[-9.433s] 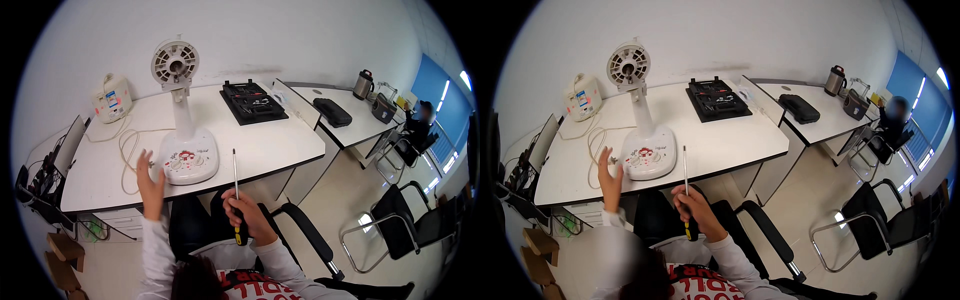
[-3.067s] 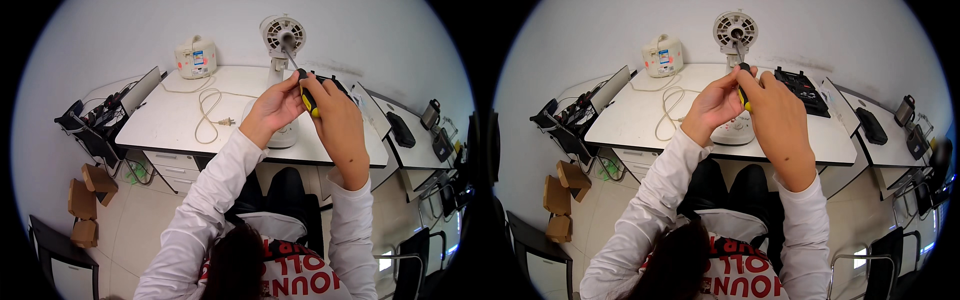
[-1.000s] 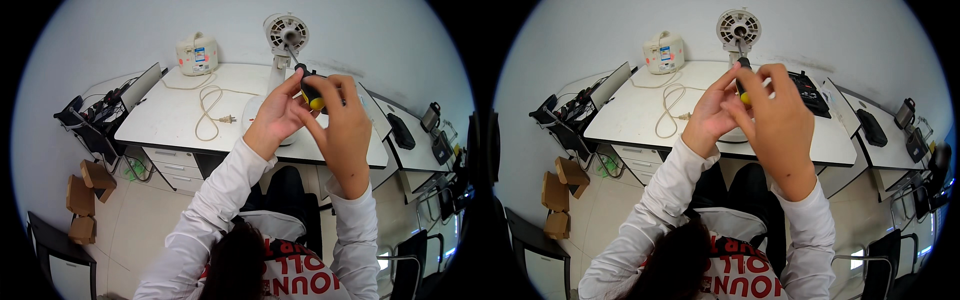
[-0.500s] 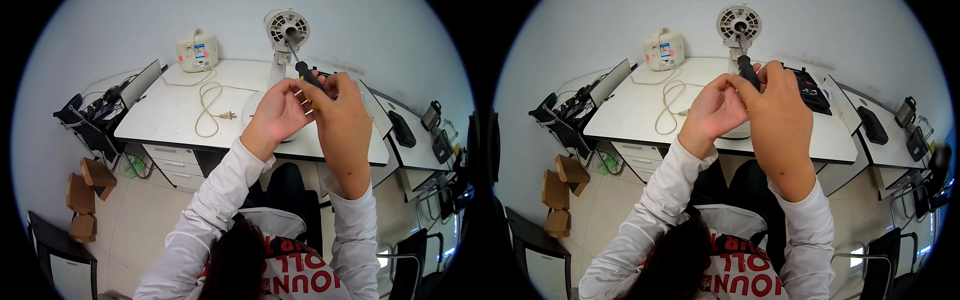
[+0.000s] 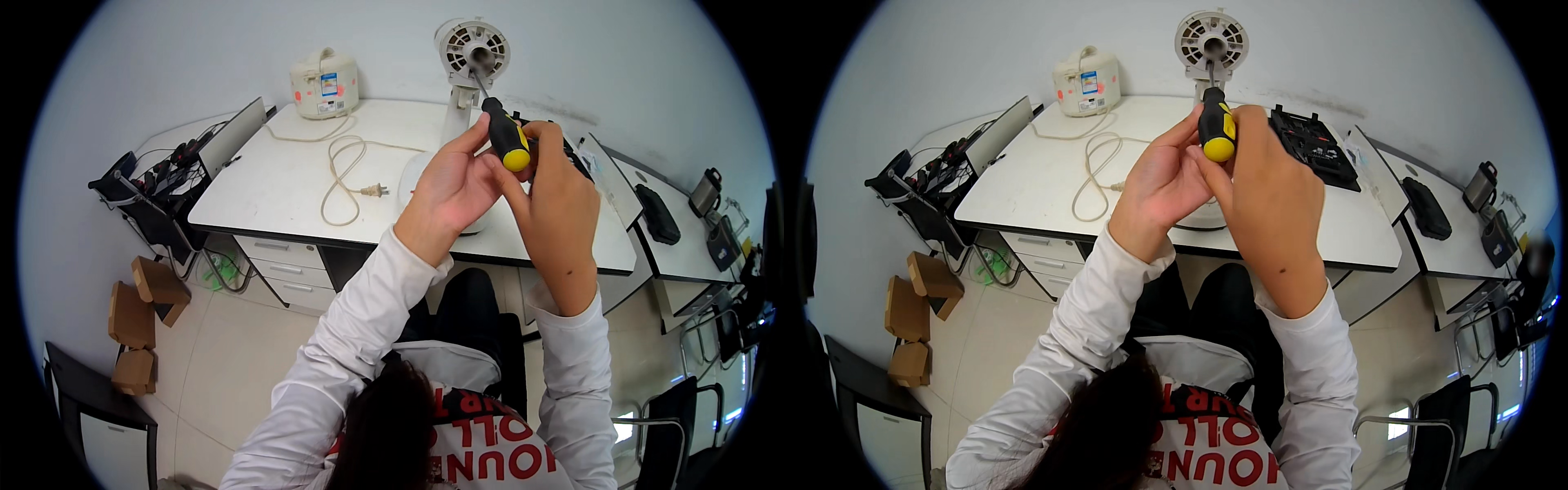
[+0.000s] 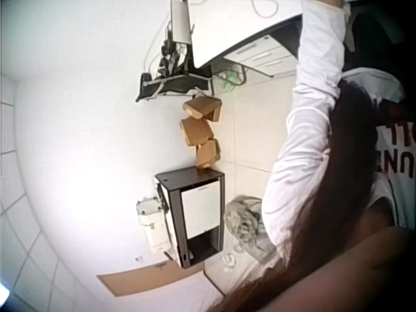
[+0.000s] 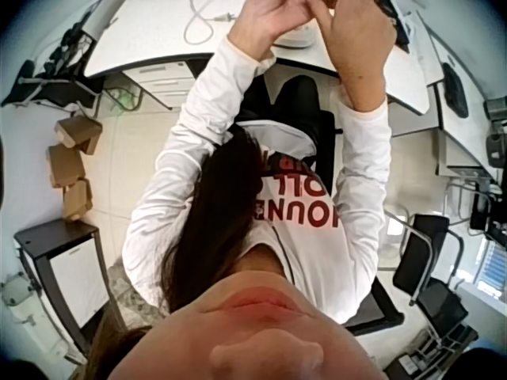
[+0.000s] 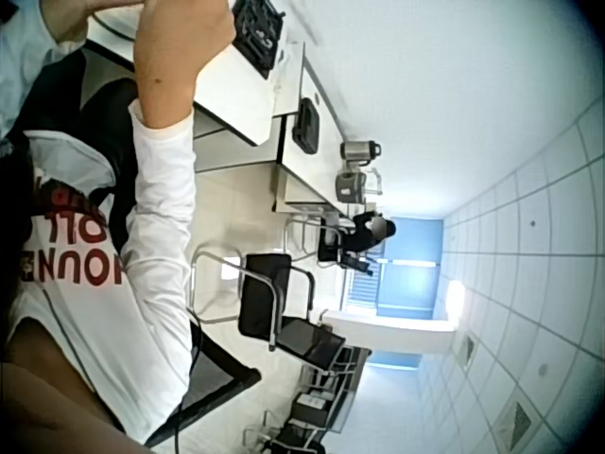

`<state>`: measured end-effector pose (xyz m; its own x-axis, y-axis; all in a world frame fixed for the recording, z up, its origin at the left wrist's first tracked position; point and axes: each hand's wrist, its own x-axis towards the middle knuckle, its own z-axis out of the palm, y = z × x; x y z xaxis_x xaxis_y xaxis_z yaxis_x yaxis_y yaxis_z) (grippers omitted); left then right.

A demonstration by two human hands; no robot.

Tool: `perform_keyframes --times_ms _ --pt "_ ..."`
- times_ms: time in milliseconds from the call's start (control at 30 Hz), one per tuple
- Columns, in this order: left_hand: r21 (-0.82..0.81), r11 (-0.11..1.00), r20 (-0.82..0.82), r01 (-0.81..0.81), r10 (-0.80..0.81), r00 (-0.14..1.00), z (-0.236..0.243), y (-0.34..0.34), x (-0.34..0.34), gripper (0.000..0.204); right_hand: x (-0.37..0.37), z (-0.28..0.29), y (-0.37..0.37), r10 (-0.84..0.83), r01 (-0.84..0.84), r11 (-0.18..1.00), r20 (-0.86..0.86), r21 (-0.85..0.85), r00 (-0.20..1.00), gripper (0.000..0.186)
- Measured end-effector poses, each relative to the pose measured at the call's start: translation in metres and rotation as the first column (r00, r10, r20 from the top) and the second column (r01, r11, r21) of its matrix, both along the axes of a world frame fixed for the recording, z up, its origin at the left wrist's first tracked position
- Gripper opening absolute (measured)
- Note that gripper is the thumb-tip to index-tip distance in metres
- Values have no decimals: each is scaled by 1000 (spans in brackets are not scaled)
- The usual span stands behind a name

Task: The person uses a screwdriver to remove screws from the rear housing of a white desk fan. They repeatedly loosen and tighten screws on the fan's motor housing while seated at a desk.

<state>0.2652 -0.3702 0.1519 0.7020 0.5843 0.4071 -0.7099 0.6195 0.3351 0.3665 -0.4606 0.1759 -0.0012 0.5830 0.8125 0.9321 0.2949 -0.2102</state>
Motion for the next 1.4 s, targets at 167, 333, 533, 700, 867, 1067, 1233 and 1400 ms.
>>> perform_keyframes --times_ms 167,333,533,700,867,1067,1233,1400 --pt "16 987 -126 -157 158 979 11 -10 -2 29 0 -5 -1 -1 -12 993 112 116 994 36" --pt "20 994 -124 -108 110 986 11 -11 0 29 -3 -2 -7 -48 28 991 154 130 987 36" --pt "12 995 -153 -98 99 983 8 -1 8 29 3 1 -7 -41 3 977 172 214 984 29" --pt "129 990 -38 -58 64 997 5 4 5 29 1 2 -1 -78 10 941 187 337 979 35" --pt "-63 997 -108 -47 40 993 13 1 9 25 2 -4 6 50 -144 933 276 331 960 39" --pt "19 995 -154 -97 99 983 7 3 7 25 -1 -1 4 122 -187 938 225 293 967 31" --pt "58 996 -108 -63 69 992 7 2 6 28 0 3 3 -62 58 977 12 206 998 38" --pt "-2 997 -95 -79 78 992 14 -2 6 29 5 -7 7 9 -10 974 7 228 1000 33"
